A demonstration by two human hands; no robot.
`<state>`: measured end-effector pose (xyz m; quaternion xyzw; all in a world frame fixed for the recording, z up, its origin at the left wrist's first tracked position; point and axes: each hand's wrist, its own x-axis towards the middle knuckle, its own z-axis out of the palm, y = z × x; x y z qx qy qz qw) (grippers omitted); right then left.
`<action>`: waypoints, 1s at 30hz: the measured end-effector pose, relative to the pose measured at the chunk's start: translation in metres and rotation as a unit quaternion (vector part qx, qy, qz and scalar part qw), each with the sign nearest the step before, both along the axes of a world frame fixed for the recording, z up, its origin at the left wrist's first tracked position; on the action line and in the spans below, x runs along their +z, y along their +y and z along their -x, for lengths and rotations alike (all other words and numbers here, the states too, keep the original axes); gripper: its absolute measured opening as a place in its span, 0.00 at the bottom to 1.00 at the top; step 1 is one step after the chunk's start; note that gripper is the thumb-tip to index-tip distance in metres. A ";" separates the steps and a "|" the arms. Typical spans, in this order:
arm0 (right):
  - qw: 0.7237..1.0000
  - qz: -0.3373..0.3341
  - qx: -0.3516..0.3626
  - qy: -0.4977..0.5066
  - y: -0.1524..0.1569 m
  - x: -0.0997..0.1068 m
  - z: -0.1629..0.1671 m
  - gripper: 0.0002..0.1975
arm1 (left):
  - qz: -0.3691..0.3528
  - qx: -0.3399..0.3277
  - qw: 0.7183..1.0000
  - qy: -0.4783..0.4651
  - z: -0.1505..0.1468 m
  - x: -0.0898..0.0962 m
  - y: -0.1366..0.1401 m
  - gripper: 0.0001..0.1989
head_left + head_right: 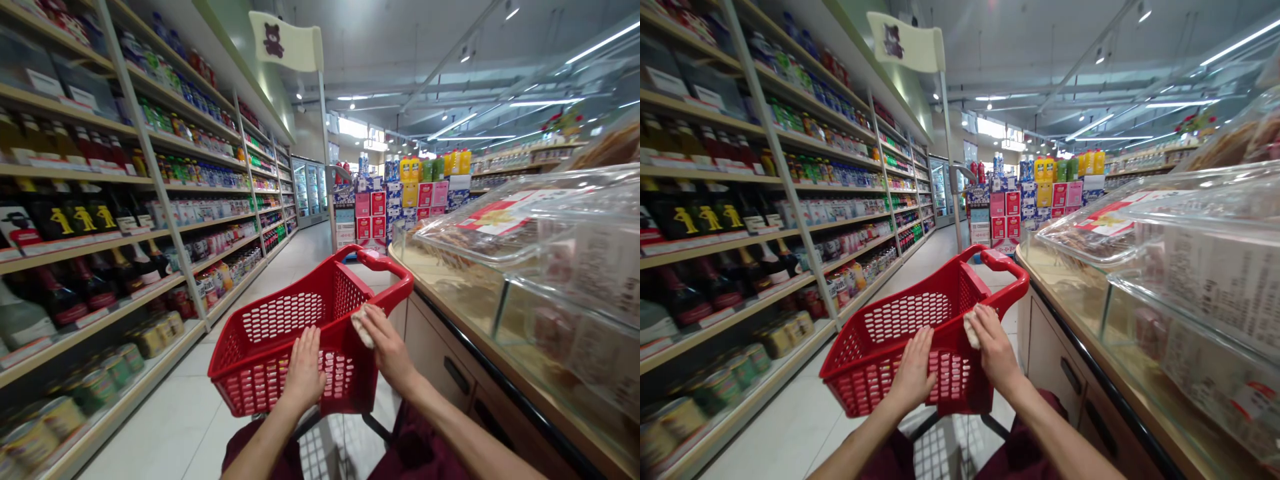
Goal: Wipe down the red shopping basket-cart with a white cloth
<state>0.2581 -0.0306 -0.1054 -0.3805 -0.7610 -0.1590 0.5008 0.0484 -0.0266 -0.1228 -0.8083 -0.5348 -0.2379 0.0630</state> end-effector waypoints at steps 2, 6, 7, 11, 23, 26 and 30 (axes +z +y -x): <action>1.000 -0.012 0.001 0.003 0.006 0.004 0.009 0.24 | 0.004 -0.002 1.000 -0.001 0.000 0.002 -0.001 0.40; 0.997 -0.004 0.009 -0.080 0.005 -0.032 0.019 0.22 | 0.033 -0.007 0.999 0.011 0.003 0.005 -0.003 0.38; 0.996 0.006 0.009 -0.093 0.002 -0.041 0.019 0.22 | 0.034 0.002 0.999 0.008 0.004 0.005 -0.002 0.38; 0.998 0.008 0.029 -0.060 -0.006 -0.027 0.025 0.23 | 0.027 0.066 0.997 -0.025 0.009 0.000 -0.002 0.37; 0.991 -0.016 0.061 -0.115 -0.001 -0.040 0.056 0.20 | 0.067 0.039 0.997 -0.007 0.020 0.007 -0.006 0.40; 0.996 -0.014 0.056 -0.071 0.002 -0.016 0.060 0.22 | 0.081 0.038 0.996 -0.011 0.015 0.011 -0.006 0.39; 0.995 -0.014 0.050 -0.088 0.009 -0.032 0.063 0.21 | 0.106 0.010 0.994 -0.001 0.016 0.017 -0.006 0.38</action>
